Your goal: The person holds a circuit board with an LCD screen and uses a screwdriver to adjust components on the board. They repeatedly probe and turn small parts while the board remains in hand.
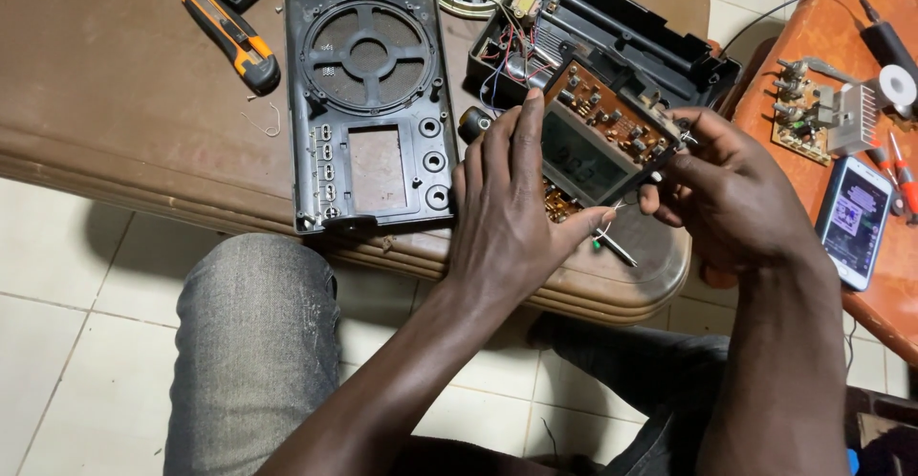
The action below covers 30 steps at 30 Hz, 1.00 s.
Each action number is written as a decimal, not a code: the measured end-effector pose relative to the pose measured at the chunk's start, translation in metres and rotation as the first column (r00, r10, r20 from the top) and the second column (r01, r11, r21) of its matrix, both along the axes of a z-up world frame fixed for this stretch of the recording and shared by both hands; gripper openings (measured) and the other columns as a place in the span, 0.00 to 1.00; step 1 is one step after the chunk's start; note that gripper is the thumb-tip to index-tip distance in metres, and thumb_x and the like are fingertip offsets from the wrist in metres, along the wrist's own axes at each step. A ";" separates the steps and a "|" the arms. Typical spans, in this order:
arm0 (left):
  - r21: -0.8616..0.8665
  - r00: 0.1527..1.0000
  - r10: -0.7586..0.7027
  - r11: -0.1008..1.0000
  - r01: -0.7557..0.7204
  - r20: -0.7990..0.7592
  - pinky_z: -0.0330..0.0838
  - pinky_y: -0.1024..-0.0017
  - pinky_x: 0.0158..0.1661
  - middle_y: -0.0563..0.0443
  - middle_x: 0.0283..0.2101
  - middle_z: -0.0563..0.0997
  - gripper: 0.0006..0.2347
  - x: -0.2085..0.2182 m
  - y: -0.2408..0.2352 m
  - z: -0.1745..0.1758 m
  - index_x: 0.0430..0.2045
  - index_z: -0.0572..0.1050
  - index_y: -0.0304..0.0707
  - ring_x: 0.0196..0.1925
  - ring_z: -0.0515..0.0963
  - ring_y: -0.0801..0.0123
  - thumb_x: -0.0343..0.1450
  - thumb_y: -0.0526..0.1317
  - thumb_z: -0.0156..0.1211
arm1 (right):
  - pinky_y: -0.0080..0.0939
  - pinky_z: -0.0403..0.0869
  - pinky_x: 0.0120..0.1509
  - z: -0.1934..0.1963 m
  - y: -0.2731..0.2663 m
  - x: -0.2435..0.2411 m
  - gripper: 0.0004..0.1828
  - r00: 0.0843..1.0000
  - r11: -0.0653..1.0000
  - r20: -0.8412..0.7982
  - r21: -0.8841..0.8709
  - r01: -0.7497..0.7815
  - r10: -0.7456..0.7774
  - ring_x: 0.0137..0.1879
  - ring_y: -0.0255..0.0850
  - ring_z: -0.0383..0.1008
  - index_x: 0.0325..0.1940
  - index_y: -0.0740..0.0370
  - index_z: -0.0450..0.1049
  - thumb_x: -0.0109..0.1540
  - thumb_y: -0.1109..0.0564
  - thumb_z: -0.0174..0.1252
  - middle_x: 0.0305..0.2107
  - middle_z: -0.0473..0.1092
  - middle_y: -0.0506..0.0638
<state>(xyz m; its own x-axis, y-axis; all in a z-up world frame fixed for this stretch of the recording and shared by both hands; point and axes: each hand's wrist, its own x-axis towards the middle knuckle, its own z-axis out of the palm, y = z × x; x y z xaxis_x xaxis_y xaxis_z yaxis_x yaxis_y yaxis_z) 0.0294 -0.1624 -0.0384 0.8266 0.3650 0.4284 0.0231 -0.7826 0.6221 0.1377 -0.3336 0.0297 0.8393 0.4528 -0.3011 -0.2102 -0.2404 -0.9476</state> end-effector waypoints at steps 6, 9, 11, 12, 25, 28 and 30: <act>0.034 0.998 0.030 0.999 -0.029 -0.050 0.66 0.54 0.59 0.41 0.71 0.68 0.65 0.004 -0.001 -0.003 0.77 0.38 0.45 0.68 0.71 0.51 0.55 0.69 0.83 | 0.41 0.65 0.34 -0.002 -0.004 0.002 0.23 1.000 1.000 -0.012 -0.009 -0.011 0.011 0.31 0.46 0.71 0.62 0.59 0.65 0.65 0.74 0.44 0.29 0.65 0.55; -0.009 1.000 0.008 1.000 -0.008 -0.025 0.64 0.51 0.62 0.42 0.71 0.67 0.67 0.007 -0.001 -0.004 0.77 0.37 0.47 0.70 0.70 0.52 0.52 0.66 0.87 | 0.41 0.65 0.35 0.004 -0.002 0.000 0.22 1.000 0.997 -0.006 -0.081 -0.009 0.009 0.33 0.47 0.70 0.61 0.59 0.66 0.66 0.74 0.43 0.31 0.64 0.55; -0.038 1.000 -0.004 0.999 0.004 -0.022 0.63 0.50 0.64 0.42 0.71 0.67 0.67 0.009 0.000 -0.006 0.77 0.37 0.49 0.70 0.70 0.52 0.52 0.65 0.87 | 0.43 0.67 0.36 0.006 -0.002 0.000 0.24 1.000 0.994 -0.006 -0.109 -0.016 0.016 0.33 0.48 0.70 0.64 0.59 0.66 0.66 0.73 0.44 0.32 0.64 0.56; -0.066 1.000 -0.021 0.998 0.019 -0.017 0.61 0.49 0.66 0.42 0.71 0.67 0.67 0.011 0.000 -0.007 0.77 0.36 0.50 0.71 0.69 0.51 0.52 0.64 0.87 | 0.45 0.69 0.38 0.007 -0.002 0.001 0.26 1.000 0.990 -0.004 -0.137 -0.019 0.019 0.34 0.49 0.70 0.67 0.58 0.65 0.66 0.73 0.45 0.33 0.64 0.57; -0.158 0.988 -0.120 0.978 0.134 0.095 0.69 0.55 0.64 0.39 0.69 0.66 0.65 0.013 0.006 -0.007 0.78 0.35 0.53 0.67 0.72 0.48 0.53 0.54 0.88 | 0.41 0.70 0.38 0.001 -0.004 0.006 0.29 0.996 0.994 0.004 -0.060 -0.087 0.087 0.32 0.47 0.70 0.66 0.65 0.69 0.62 0.78 0.47 0.34 0.69 0.59; -0.168 0.988 -0.124 0.976 0.137 0.088 0.71 0.54 0.63 0.37 0.69 0.67 0.64 0.012 0.005 -0.008 0.78 0.35 0.53 0.67 0.72 0.47 0.54 0.54 0.87 | 0.41 0.71 0.38 0.002 -0.005 0.005 0.26 0.995 0.992 0.011 -0.081 -0.098 0.100 0.32 0.47 0.71 0.64 0.65 0.69 0.63 0.77 0.48 0.33 0.69 0.59; -0.206 0.986 -0.141 0.966 0.157 0.090 0.68 0.55 0.65 0.36 0.69 0.66 0.63 0.010 0.006 -0.005 0.77 0.36 0.53 0.69 0.71 0.46 0.54 0.52 0.87 | 0.40 0.72 0.39 0.003 -0.003 0.003 0.27 0.997 0.992 -0.003 -0.091 -0.083 0.083 0.33 0.46 0.72 0.65 0.66 0.69 0.63 0.77 0.48 0.36 0.70 0.59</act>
